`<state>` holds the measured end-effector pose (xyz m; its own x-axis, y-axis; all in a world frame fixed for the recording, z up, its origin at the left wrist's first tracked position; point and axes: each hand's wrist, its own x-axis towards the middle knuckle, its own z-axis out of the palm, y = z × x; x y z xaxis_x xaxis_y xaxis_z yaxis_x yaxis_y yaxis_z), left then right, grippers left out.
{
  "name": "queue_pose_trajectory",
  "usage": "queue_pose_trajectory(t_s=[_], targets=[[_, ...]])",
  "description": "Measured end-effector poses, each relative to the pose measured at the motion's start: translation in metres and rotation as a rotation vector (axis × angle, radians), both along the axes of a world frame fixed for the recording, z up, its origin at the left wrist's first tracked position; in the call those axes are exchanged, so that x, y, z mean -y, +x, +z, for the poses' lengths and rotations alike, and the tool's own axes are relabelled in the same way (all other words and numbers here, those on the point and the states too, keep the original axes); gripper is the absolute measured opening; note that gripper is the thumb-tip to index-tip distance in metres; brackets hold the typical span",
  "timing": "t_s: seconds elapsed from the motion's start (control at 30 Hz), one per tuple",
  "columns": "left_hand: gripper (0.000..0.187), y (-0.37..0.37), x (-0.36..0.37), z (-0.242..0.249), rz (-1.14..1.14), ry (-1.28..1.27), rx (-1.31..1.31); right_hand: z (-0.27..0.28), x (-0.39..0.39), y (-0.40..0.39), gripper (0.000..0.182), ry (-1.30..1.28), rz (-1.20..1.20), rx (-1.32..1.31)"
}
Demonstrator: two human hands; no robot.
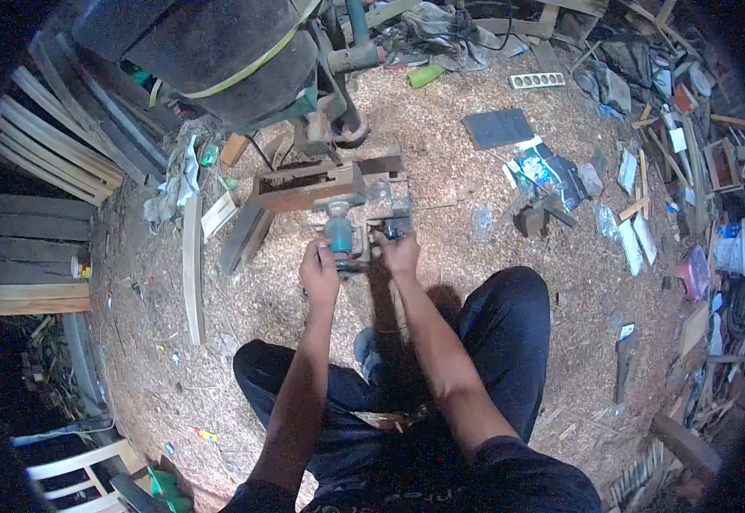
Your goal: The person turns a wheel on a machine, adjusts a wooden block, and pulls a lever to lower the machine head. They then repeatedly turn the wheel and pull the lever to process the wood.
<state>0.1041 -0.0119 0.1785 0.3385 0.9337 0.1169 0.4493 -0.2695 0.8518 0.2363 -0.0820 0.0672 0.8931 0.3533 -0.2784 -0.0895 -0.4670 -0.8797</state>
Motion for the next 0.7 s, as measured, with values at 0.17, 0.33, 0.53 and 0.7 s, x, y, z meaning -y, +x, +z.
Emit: queue_pose_trajectory(t_s=[0.17, 0.33, 0.53, 0.7], targets=[[0.023, -0.002, -0.001, -0.007, 0.008, 0.045, -0.004, -0.004, -0.013, -0.011, 0.061, 0.023, -0.072, 0.070], [0.022, 0.000, 0.003, 0.004, 0.025, 0.026, -0.030, -0.049, 0.007, 0.014, 0.036, 0.449, -0.031, -0.590], [0.021, 0.004, 0.000, 0.002, 0.026, 0.031, 0.030, 0.027, 0.001, 0.003, 0.047, -0.027, -0.027, 0.039], [0.024, 0.001, -0.001, 0.001, 0.027, 0.053, -0.039, -0.022, -0.005, -0.005, 0.068, -0.011, 0.032, 0.406]])
